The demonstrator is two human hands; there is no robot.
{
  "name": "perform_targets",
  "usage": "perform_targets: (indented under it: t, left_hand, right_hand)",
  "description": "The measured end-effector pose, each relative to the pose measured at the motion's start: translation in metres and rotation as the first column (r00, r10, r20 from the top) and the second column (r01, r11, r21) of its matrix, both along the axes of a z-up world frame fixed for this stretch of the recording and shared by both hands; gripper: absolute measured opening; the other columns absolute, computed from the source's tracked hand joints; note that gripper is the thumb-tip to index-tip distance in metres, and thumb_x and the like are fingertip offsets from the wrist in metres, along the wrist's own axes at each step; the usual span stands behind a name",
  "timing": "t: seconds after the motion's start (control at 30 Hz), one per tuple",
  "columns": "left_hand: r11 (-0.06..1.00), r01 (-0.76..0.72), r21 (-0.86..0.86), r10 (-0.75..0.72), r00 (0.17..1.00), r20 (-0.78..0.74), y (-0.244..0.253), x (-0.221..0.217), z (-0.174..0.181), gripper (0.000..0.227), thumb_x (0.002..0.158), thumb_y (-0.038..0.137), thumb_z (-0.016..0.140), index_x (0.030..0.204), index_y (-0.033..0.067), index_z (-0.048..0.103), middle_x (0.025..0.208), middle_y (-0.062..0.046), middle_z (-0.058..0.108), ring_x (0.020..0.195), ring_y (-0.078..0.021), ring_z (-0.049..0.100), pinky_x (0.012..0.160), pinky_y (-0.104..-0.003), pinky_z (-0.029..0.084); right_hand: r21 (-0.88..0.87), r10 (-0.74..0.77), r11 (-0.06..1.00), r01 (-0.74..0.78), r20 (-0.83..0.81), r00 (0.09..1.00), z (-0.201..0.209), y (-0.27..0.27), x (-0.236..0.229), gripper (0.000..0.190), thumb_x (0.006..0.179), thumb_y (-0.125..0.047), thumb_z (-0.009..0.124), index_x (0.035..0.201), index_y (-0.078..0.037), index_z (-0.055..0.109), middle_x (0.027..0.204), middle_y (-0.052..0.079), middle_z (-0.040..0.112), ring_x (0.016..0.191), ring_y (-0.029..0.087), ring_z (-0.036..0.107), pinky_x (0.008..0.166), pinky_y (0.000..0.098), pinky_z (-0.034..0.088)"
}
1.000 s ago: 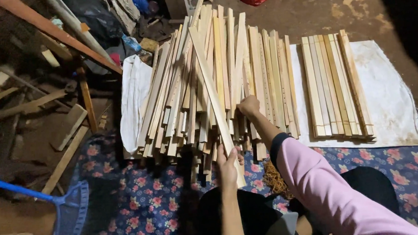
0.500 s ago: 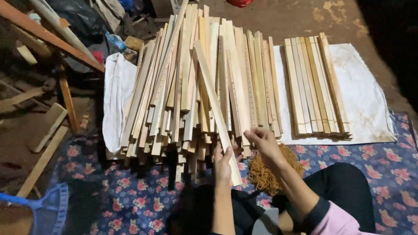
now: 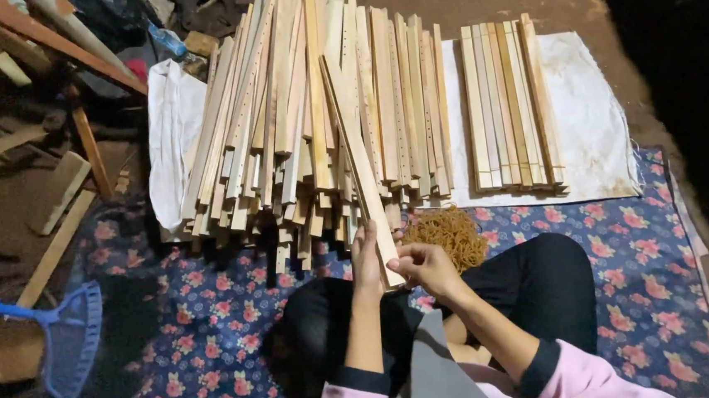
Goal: The person is wrapping multiple rubber bands around the ends of wooden slats to bundle or secure them.
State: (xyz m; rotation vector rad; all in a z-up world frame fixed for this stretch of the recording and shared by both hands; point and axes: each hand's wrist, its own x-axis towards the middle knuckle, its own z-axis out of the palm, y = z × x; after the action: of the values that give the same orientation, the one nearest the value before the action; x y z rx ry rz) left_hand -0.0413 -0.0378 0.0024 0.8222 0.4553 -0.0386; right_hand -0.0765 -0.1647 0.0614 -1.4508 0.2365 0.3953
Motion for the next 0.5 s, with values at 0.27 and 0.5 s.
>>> perform_targets:
  t: [0.27, 0.5]
  left_hand:
    - [0.968, 0.141, 0.209, -0.169, 0.978, 0.124, 0.020, -0.014, -0.002, 0.048, 0.093, 0.004, 0.070, 0.136, -0.0012, 0.049, 0.117, -0.021, 0.069, 0.085, -0.0263, 0.075, 0.070, -0.040, 0.064]
    - [0.862, 0.440, 0.254, -0.480, 0.868, 0.125, 0.057, -0.084, -0.018, 0.062, 0.089, 0.009, 0.072, 0.145, 0.0023, 0.047, 0.117, -0.026, 0.071, 0.090, -0.0291, 0.077, 0.078, -0.036, 0.063]
  right_hand:
    - [-0.580, 0.321, 0.797, -0.169, 0.169, 0.932, 0.043, -0.022, 0.014, 0.026, 0.081, -0.042, 0.084, 0.078, -0.016, 0.082, 0.056, 0.006, 0.070, 0.061, 0.023, 0.070, 0.064, 0.0322, 0.055]
    - [0.302, -0.001, 0.951, -0.061, 0.199, 0.980, 0.015, -0.056, 0.068, 0.080, 0.105, -0.043, 0.048, 0.159, 0.006, 0.016, 0.155, 0.043, 0.029, 0.140, 0.053, 0.040, 0.118, 0.0582, 0.031]
